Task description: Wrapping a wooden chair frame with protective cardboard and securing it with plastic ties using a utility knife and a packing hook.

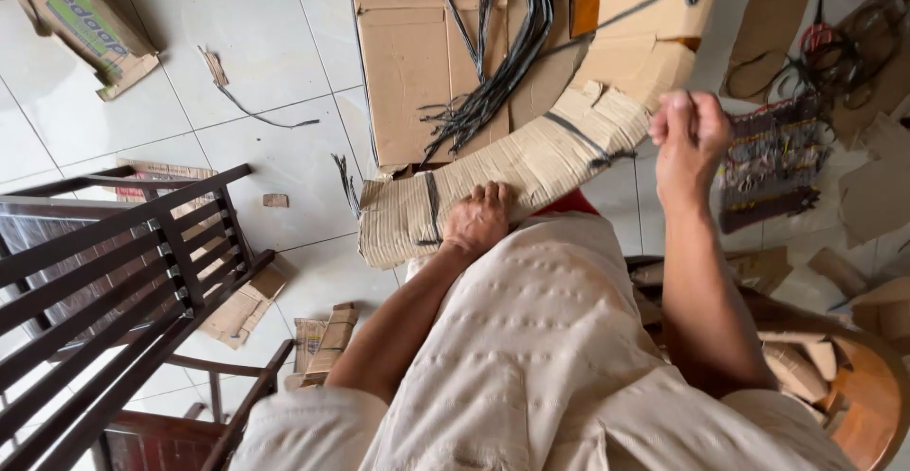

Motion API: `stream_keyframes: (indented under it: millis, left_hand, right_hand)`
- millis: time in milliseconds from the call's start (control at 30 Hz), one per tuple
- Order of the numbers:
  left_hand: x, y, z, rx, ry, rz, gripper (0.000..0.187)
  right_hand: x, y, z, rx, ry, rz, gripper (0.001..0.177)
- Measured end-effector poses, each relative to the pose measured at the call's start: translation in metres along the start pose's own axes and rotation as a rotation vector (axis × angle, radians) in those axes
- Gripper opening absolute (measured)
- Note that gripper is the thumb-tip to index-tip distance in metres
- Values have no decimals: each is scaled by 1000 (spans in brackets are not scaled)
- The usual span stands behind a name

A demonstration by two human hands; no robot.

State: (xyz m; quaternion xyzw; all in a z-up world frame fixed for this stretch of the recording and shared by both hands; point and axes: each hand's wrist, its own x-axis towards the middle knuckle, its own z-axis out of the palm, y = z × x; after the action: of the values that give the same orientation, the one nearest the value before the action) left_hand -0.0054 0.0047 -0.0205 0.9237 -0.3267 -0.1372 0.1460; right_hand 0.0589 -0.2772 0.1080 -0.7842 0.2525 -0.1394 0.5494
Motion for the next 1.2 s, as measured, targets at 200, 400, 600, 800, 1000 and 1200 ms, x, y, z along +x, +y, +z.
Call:
stream_keyframes:
  millis: [200, 400, 600, 800, 1000, 1200]
  left_hand:
    - [3, 5, -15, -147, 22, -108, 28]
    - [3, 11, -27, -88, 78, -137, 18]
    - [3, 15, -31, -71, 115, -210, 85]
    - [1, 12, -32, -76, 101, -182, 90]
    - [0, 14, -29, -70, 65, -209, 88]
    - [1, 14, -31, -56, 97, -214, 82]
  right_hand:
    - [101, -34, 87, -170, -598, 269, 13]
    - [193, 169, 175, -418, -796, 468, 17]
    - [203, 207, 204, -739, -953, 393, 45]
    - [183, 147, 232, -972, -1109, 379, 53]
    - [189, 175, 238, -944, -1084, 355, 47]
    - [202, 230, 241, -1000, -1031, 60, 39]
